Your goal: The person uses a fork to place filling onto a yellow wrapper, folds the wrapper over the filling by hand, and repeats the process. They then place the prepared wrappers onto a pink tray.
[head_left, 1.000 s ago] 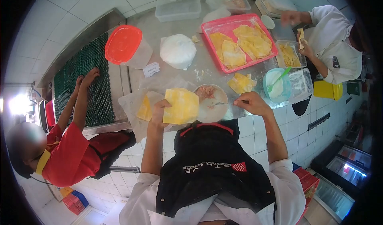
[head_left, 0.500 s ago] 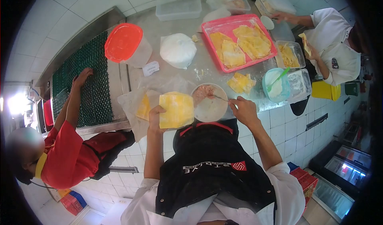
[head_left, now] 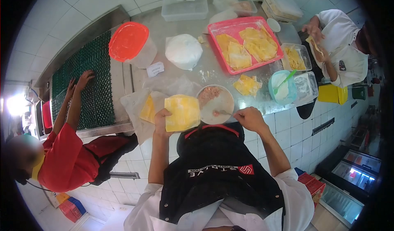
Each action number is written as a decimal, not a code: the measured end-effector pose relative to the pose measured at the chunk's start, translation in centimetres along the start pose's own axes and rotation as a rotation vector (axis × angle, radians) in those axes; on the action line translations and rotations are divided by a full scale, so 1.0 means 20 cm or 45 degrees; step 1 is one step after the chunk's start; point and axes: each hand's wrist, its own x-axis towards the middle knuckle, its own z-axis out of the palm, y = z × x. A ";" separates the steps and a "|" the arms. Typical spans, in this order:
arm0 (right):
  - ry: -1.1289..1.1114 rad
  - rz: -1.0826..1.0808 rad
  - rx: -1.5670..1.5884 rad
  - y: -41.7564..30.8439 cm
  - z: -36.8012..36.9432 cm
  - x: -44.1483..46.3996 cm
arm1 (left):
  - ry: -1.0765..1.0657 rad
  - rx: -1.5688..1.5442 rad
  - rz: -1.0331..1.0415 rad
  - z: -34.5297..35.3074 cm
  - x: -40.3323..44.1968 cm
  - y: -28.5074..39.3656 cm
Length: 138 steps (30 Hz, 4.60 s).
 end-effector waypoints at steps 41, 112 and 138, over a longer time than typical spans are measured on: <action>0.323 -0.367 0.667 -0.23 -0.32 -0.13 | -0.299 -0.137 0.139 0.12 -0.06 -0.09; 1.065 -0.185 0.187 -0.13 -0.60 0.56 | 0.001 0.033 0.321 0.33 0.01 -0.24; 0.206 -0.187 -0.032 -0.07 0.16 -0.03 | -0.031 -0.119 0.404 0.17 -0.03 -0.11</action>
